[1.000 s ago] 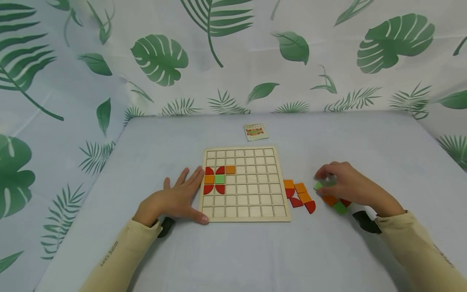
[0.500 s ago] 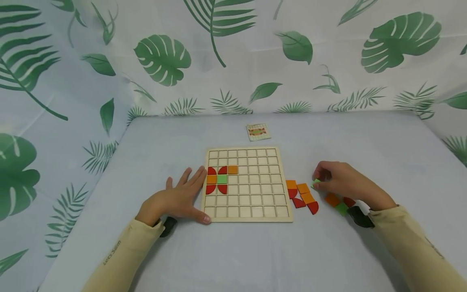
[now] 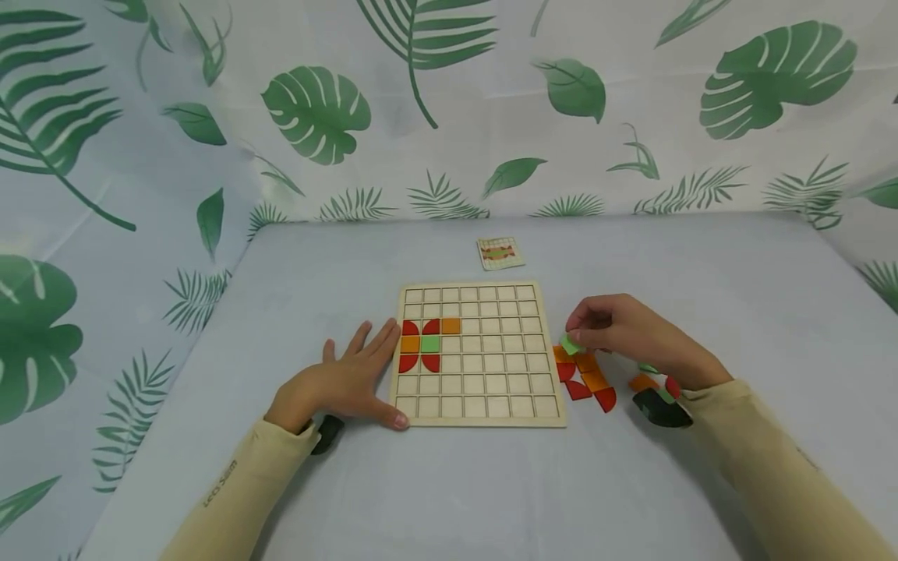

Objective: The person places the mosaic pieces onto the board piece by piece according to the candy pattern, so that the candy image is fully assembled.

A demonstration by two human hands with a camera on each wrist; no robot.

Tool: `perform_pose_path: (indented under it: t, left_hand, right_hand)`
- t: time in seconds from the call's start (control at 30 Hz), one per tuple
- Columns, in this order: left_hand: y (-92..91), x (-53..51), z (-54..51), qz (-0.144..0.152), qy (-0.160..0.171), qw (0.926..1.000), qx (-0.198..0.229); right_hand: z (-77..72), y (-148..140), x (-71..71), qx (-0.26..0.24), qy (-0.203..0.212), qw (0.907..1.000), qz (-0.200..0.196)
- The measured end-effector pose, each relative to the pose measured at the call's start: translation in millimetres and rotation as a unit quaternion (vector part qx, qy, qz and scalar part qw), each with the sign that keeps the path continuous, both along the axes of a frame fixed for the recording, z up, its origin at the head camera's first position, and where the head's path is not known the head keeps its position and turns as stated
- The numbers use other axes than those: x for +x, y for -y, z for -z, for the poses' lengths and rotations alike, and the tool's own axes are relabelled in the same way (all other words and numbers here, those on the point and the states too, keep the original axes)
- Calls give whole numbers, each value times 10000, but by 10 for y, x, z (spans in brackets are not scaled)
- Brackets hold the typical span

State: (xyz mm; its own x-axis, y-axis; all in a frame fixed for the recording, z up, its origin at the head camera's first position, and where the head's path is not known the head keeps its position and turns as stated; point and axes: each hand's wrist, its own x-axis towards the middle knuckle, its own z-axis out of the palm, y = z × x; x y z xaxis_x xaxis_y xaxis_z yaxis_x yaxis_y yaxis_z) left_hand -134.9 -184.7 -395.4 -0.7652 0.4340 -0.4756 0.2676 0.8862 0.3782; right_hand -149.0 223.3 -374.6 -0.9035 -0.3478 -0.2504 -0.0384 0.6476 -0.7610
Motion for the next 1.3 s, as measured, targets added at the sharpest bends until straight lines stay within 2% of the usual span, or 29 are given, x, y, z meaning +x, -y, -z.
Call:
perform_pose_path:
  t: [0.13,0.23,0.4,0.53,0.67,0.97,1.13,1.3]
  left_hand:
    - [5,5,-5,-20,-2,10000,15]
    - [5,5,-4,-38,14,10000,40]
    - [0,1,6,-38,19,10000,61]
    - [2,0,-3,-17,28,10000,38]
    - [6,0,-13,21,26,10000,4]
    - [22,-10,22,48,-4,10000,28]
    - [25,-4,24,74,-2,9999,73]
    - [29,-1,-1,82,-22,10000,19]
  right_hand:
    - [-23,185,-15,-518,305,9981,128]
    - [-31,300,-35,-762,371,9963,125]
    - [-15,457,-86,-1212,401,9917,160]
    - [3,582,-126,-1734,369,9838,258]
    - [22,726,-157,-2003,414,9781,395]
    - [89,1081,-207,-2228,459,9732,334]
    - [127,1237,-218,-2083,315,9771,280]
    - [173,1357,-235,-1630,221,9857,361]
